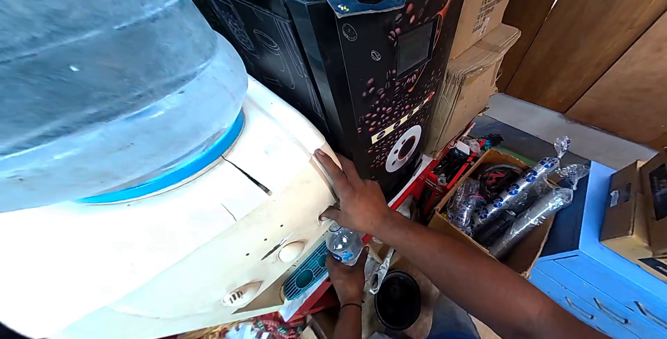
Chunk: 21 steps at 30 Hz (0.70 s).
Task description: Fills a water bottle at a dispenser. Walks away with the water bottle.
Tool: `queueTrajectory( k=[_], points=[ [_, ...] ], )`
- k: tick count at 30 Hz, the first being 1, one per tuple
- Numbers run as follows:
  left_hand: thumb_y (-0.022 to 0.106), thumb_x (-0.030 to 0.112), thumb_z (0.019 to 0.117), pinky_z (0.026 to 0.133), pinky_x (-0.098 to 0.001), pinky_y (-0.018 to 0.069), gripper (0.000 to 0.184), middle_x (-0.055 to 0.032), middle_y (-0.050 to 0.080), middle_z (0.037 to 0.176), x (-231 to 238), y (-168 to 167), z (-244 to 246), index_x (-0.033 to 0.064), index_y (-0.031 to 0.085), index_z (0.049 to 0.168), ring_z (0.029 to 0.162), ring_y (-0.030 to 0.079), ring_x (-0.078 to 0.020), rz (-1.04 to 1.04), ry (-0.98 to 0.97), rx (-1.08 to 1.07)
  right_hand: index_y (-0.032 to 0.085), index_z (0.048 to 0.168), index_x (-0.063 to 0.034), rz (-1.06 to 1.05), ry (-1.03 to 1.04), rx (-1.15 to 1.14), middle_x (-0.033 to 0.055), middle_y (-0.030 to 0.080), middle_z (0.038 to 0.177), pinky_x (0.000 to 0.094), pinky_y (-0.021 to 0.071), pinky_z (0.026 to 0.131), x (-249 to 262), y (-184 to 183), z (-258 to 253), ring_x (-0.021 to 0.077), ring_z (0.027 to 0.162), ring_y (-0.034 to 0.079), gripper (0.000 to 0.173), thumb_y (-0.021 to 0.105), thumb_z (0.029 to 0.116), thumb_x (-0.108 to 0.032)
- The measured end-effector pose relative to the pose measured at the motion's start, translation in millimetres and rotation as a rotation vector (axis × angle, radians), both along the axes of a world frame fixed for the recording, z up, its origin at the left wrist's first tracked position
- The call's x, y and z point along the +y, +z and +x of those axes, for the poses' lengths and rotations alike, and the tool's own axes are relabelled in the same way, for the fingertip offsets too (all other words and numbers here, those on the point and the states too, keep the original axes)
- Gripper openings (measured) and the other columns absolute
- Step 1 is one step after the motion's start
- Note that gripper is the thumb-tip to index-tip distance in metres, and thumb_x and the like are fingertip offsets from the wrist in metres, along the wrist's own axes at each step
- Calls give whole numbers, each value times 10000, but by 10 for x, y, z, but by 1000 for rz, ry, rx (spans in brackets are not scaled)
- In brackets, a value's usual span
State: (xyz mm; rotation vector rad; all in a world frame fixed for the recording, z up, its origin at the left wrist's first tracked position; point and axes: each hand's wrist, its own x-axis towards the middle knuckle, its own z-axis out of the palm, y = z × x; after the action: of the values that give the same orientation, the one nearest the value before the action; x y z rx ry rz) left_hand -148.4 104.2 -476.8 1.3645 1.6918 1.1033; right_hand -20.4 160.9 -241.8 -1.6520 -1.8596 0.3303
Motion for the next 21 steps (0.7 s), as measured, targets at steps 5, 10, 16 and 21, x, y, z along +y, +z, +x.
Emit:
queueTrajectory(
  k=[5, 10, 16, 21],
  points=[
    [978, 271, 651, 1150, -443, 418, 1129, -286, 513, 1429, 4, 2, -1, -71, 333, 1512, 1326, 535, -335, -11, 4, -9, 185, 1649, -395, 6, 8, 9, 69, 235, 1687, 474, 597, 557, 7, -14, 2, 229, 645, 665, 1161, 916, 749, -346],
    [979, 279, 647, 1149, -444, 421, 1135, -293, 512, 1426, 8, -4, -3, -78, 331, 1508, 1325, 534, -341, 3, 0, 1, 184, 1650, -395, 5, 1, 5, 68, 244, 1683, 470, 594, 555, 4, -8, 3, 222, 635, 659, 1157, 912, 751, -351],
    [980, 264, 645, 1150, -448, 420, 1133, -300, 507, 1427, 10, -16, 3, -83, 330, 1506, 1326, 532, -347, 24, 2, -4, 184, 1651, -384, 15, 13, 3, 76, 252, 1675, 466, 597, 554, 7, -20, 11, 218, 632, 659, 1153, 908, 754, -341],
    [979, 275, 643, 1140, -443, 430, 1129, -292, 524, 1408, 17, -33, 2, -79, 337, 1503, 1316, 540, -336, 26, 4, -9, 190, 1649, -387, 30, 4, -5, 70, 262, 1672, 457, 592, 547, 9, -33, 6, 213, 619, 650, 1151, 910, 751, -355]
  ],
)
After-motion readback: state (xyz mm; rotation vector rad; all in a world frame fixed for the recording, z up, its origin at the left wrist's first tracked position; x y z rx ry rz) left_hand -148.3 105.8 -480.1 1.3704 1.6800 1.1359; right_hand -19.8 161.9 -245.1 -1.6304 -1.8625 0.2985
